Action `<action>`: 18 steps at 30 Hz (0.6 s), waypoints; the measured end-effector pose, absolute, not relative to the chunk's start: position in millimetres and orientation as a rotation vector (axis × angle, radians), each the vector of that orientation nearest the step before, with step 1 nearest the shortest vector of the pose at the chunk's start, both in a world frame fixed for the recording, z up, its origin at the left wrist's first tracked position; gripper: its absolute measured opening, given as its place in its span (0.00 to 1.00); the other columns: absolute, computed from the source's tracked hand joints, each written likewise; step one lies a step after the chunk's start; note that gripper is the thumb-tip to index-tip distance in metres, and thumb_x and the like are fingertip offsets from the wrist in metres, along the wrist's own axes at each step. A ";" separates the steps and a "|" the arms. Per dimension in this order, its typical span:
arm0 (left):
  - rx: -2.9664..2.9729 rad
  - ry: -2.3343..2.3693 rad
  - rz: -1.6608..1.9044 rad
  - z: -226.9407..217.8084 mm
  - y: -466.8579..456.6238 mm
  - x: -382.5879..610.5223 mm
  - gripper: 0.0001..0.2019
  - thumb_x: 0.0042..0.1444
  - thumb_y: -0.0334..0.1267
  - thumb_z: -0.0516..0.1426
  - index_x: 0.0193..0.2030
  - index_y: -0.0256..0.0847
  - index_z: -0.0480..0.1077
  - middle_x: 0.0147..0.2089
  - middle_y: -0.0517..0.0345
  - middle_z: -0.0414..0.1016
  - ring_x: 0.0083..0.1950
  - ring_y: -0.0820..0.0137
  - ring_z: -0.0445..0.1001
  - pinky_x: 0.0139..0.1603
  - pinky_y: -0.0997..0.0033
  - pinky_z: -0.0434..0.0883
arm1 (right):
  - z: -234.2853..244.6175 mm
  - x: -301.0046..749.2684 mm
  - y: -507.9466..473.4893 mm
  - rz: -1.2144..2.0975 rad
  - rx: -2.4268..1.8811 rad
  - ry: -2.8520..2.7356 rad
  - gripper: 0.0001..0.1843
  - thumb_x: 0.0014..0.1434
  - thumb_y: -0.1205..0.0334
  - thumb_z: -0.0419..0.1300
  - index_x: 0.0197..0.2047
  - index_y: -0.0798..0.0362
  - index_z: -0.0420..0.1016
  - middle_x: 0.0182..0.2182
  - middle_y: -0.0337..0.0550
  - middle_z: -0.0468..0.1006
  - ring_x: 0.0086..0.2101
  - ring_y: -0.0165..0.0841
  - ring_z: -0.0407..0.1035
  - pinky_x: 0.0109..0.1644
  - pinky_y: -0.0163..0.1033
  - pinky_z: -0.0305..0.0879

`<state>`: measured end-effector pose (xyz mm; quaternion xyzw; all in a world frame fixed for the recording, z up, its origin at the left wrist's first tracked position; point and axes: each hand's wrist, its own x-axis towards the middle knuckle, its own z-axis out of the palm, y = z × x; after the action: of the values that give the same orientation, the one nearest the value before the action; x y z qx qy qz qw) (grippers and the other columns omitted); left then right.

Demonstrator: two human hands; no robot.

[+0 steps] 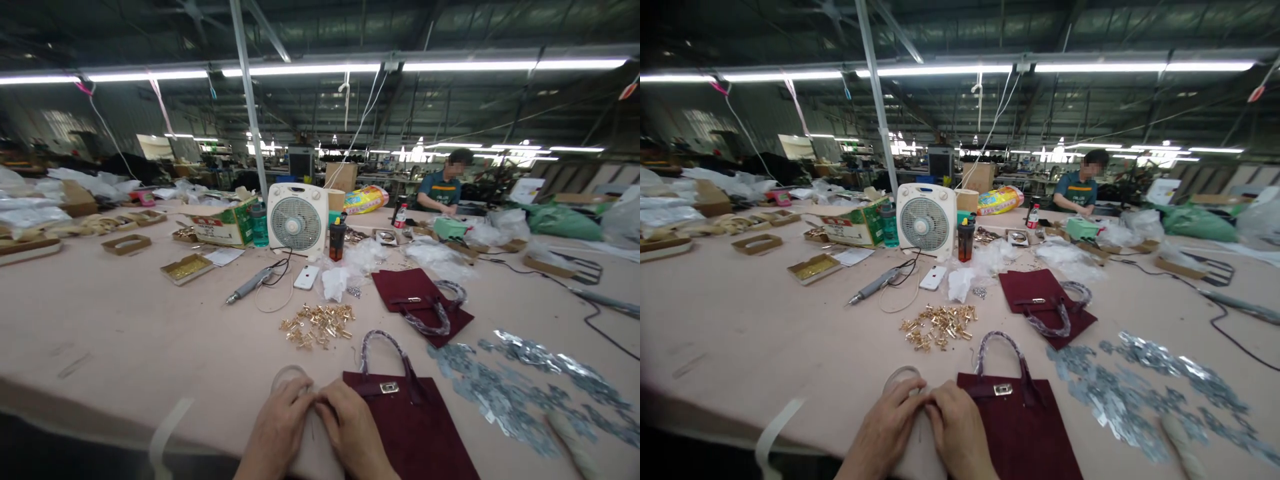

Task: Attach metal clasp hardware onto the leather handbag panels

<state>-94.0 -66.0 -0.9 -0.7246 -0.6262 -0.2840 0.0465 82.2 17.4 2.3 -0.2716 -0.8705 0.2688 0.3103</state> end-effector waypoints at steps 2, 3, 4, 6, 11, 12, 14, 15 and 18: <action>-2.229 -1.893 -0.869 -3.2 -61.4 -97.4 0.18 0.65 0.26 0.52 0.55 0.47 0.75 0.57 0.49 0.80 0.56 0.60 0.80 0.54 0.59 0.82 | -1.2 80.9 18.6 0.659 -0.712 -2.303 0.09 0.67 0.72 0.57 0.43 0.47 0.74 0.37 0.40 0.77 0.39 0.37 0.74 0.45 0.38 0.69; -2.229 -1.901 -0.868 -2.8 -59.7 -98.3 0.16 0.66 0.27 0.53 0.54 0.47 0.76 0.57 0.49 0.80 0.55 0.60 0.81 0.53 0.60 0.82 | -3.0 80.4 19.3 0.639 -0.704 -2.303 0.09 0.68 0.71 0.57 0.42 0.47 0.73 0.37 0.40 0.76 0.39 0.37 0.74 0.45 0.38 0.69; -2.229 -1.917 -0.868 -1.2 -58.6 -98.7 0.15 0.66 0.28 0.53 0.52 0.47 0.77 0.56 0.50 0.80 0.53 0.61 0.81 0.52 0.61 0.82 | -4.7 80.0 20.1 0.623 -0.697 -2.303 0.09 0.68 0.71 0.56 0.42 0.47 0.72 0.37 0.40 0.76 0.38 0.36 0.74 0.44 0.37 0.69; -2.242 -1.961 -0.880 5.3 -58.2 -98.2 0.13 0.68 0.30 0.54 0.51 0.49 0.77 0.55 0.51 0.80 0.51 0.63 0.82 0.51 0.64 0.82 | -7.9 79.4 21.7 0.602 -0.686 -2.307 0.08 0.68 0.71 0.56 0.41 0.47 0.71 0.37 0.40 0.76 0.38 0.36 0.73 0.44 0.37 0.68; -2.315 -2.070 -0.998 25.7 -62.3 -93.5 0.11 0.69 0.35 0.55 0.47 0.53 0.79 0.51 0.57 0.81 0.49 0.67 0.81 0.51 0.69 0.80 | -12.9 77.5 23.2 0.510 -0.624 -2.359 0.09 0.66 0.72 0.56 0.41 0.47 0.69 0.37 0.40 0.75 0.37 0.37 0.72 0.42 0.38 0.66; -2.307 -2.093 -1.024 27.4 -62.9 -92.7 0.11 0.69 0.35 0.56 0.45 0.53 0.80 0.51 0.58 0.81 0.49 0.67 0.81 0.51 0.69 0.80 | -13.0 77.2 22.4 0.486 -0.604 -2.377 0.10 0.65 0.73 0.57 0.42 0.47 0.69 0.38 0.40 0.75 0.37 0.37 0.72 0.41 0.38 0.66; -2.246 -2.149 -1.056 27.1 -63.6 -92.0 0.11 0.69 0.34 0.56 0.41 0.51 0.80 0.51 0.58 0.81 0.49 0.67 0.81 0.50 0.69 0.80 | -11.3 76.9 19.9 0.455 -0.534 -2.426 0.12 0.64 0.76 0.57 0.42 0.48 0.69 0.38 0.41 0.75 0.37 0.37 0.72 0.41 0.38 0.65; -2.202 -2.181 -1.050 25.5 -63.6 -92.8 0.12 0.69 0.34 0.55 0.40 0.50 0.80 0.51 0.57 0.81 0.49 0.66 0.81 0.49 0.68 0.80 | -9.4 77.1 18.5 0.457 -0.488 -2.449 0.13 0.63 0.77 0.56 0.42 0.48 0.69 0.38 0.41 0.75 0.37 0.37 0.71 0.41 0.38 0.65; -2.059 -2.239 -0.953 18.4 -63.0 -102.1 0.12 0.69 0.34 0.55 0.39 0.48 0.79 0.54 0.55 0.80 0.50 0.65 0.81 0.49 0.65 0.80 | -0.7 80.3 16.3 0.603 -0.373 -2.436 0.13 0.65 0.77 0.53 0.41 0.47 0.69 0.37 0.40 0.75 0.36 0.36 0.71 0.40 0.37 0.65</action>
<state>-102.1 -63.0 18.4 -0.6458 -0.7022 -0.2989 -0.0233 80.3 16.3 -0.7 -0.1403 -0.9166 0.2268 0.2978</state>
